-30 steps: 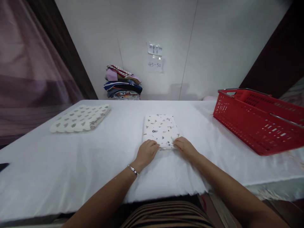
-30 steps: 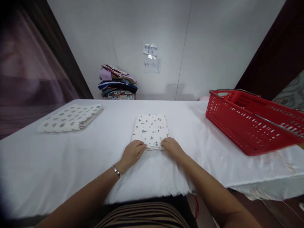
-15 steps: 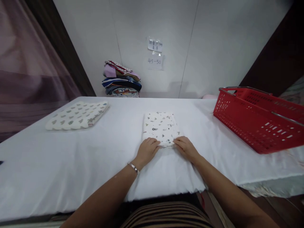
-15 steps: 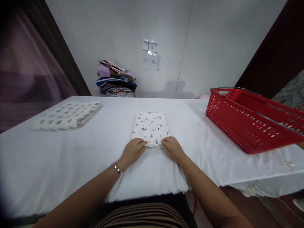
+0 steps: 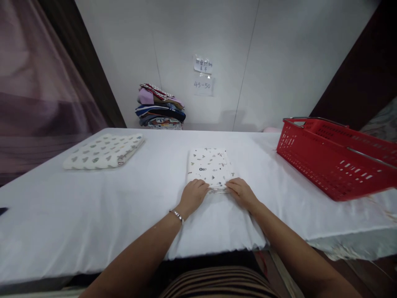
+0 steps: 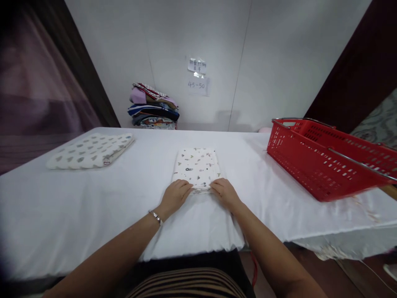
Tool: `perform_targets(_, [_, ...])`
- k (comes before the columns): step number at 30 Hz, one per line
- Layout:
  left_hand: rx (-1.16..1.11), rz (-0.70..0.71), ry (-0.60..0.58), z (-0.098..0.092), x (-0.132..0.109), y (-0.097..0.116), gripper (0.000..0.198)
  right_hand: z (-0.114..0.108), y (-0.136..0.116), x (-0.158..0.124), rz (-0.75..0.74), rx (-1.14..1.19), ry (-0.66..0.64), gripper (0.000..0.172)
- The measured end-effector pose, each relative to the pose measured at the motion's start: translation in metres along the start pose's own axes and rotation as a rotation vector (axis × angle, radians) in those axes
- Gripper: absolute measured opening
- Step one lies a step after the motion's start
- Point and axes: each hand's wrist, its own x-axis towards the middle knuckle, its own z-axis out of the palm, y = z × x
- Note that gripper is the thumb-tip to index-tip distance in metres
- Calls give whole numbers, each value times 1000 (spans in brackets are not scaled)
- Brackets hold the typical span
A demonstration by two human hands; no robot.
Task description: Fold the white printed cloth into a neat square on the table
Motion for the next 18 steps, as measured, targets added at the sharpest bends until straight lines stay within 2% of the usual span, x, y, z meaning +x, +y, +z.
perform_targets(4, [5, 24, 32, -1, 4, -3, 19, 2, 2, 7, 22, -24, 3, 23])
perform_targets(9, [115, 62, 100, -5, 12, -5, 17, 5, 0, 14, 39, -151, 115, 23])
perform_targets(14, [165, 149, 37, -2, 4, -2, 15, 8, -3, 7, -26, -126, -6, 22])
perform_targets(18, [190, 144, 36, -2, 1, 0, 13, 7, -3, 3, -21, -121, -21, 22])
